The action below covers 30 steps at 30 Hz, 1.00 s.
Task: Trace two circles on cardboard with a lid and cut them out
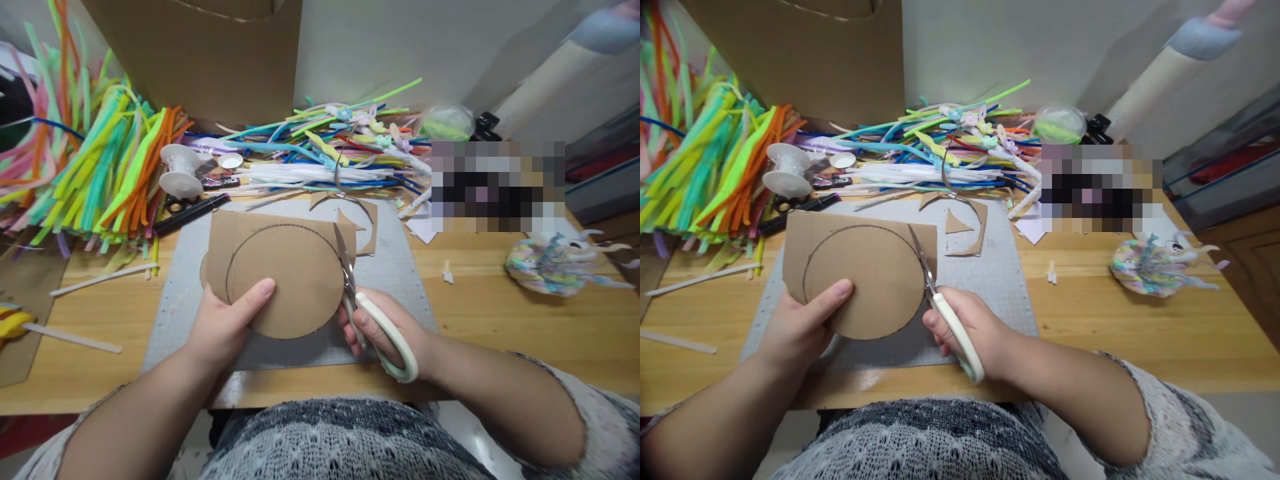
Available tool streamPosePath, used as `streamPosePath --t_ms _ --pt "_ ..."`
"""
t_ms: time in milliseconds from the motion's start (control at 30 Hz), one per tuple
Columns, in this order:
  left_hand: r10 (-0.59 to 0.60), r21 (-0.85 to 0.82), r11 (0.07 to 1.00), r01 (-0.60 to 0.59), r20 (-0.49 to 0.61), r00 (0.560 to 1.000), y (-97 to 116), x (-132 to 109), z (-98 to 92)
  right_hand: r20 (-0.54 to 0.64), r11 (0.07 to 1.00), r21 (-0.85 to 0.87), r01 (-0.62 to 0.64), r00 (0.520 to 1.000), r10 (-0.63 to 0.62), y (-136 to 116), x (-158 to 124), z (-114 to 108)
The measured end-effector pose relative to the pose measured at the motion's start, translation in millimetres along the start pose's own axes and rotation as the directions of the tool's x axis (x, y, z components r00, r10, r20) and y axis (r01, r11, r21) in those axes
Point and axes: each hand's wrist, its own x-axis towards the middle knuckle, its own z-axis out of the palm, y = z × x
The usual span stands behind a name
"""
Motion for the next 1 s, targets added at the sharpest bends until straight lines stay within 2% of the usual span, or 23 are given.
streamPosePath --t_ms 233,533,867,1000 --pt "-0.003 -0.066 0.998 0.003 -0.001 1.000 2.8 1.2 0.8 0.077 0.996 0.067 0.051 0.995 -0.057 -0.1 1.4 -1.5" --pt "0.010 -0.005 1.000 -0.010 -0.004 1.000 3.3 -0.6 -0.9 0.065 0.994 0.089 0.067 0.995 -0.073 -0.9 1.2 -2.0" --pt "0.018 0.002 1.000 -0.018 -0.022 1.000 1.7 -1.7 -0.4 0.041 0.984 -0.144 0.106 0.994 -0.101 -5.2 2.0 -3.7" --pt "0.025 0.043 0.999 -0.024 -0.032 0.999 4.6 -2.6 3.4 0.035 0.987 -0.133 0.086 0.996 -0.082 -3.5 1.2 -2.3"
